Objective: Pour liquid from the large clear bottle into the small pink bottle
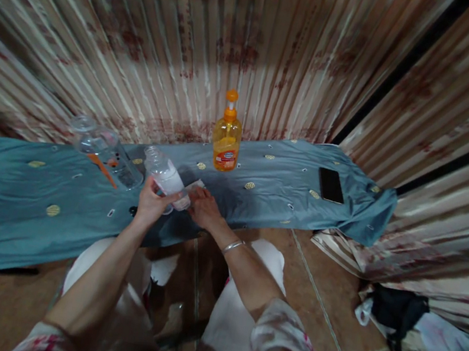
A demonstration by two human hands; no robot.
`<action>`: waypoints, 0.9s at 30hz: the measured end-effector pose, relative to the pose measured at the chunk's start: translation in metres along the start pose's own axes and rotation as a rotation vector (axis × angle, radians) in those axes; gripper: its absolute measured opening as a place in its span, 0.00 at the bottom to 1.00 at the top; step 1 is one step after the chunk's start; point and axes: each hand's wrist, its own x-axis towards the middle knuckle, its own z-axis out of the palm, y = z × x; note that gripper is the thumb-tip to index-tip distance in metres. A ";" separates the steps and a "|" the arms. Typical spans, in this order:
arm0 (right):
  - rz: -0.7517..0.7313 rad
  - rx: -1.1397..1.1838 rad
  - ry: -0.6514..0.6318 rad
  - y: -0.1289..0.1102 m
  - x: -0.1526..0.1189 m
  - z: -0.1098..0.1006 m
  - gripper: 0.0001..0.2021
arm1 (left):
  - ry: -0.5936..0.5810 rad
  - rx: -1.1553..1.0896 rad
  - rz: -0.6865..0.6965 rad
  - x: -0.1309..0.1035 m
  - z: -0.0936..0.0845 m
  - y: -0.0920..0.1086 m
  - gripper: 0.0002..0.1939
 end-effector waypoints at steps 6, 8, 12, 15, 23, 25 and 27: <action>0.200 0.159 0.170 0.006 0.004 0.004 0.17 | 0.017 -0.052 -0.003 0.001 -0.001 0.004 0.35; 0.259 0.234 0.204 0.006 0.002 0.007 0.15 | 0.014 -0.072 -0.006 0.002 0.001 0.004 0.36; 0.276 0.412 0.240 0.001 -0.003 0.013 0.17 | 0.000 -0.105 -0.012 0.001 0.009 0.001 0.36; 0.270 0.718 0.334 -0.005 -0.007 0.012 0.18 | -0.002 -0.108 -0.014 0.001 0.013 -0.001 0.35; 0.101 0.709 0.381 -0.027 -0.026 -0.013 0.22 | -0.035 -0.081 -0.033 -0.003 0.013 0.001 0.32; 0.035 0.645 0.408 -0.033 -0.029 -0.022 0.25 | -0.065 -0.076 -0.037 -0.005 0.013 0.003 0.32; -0.027 0.594 0.446 -0.037 -0.030 -0.031 0.26 | -0.108 -0.084 -0.038 -0.008 0.015 0.006 0.32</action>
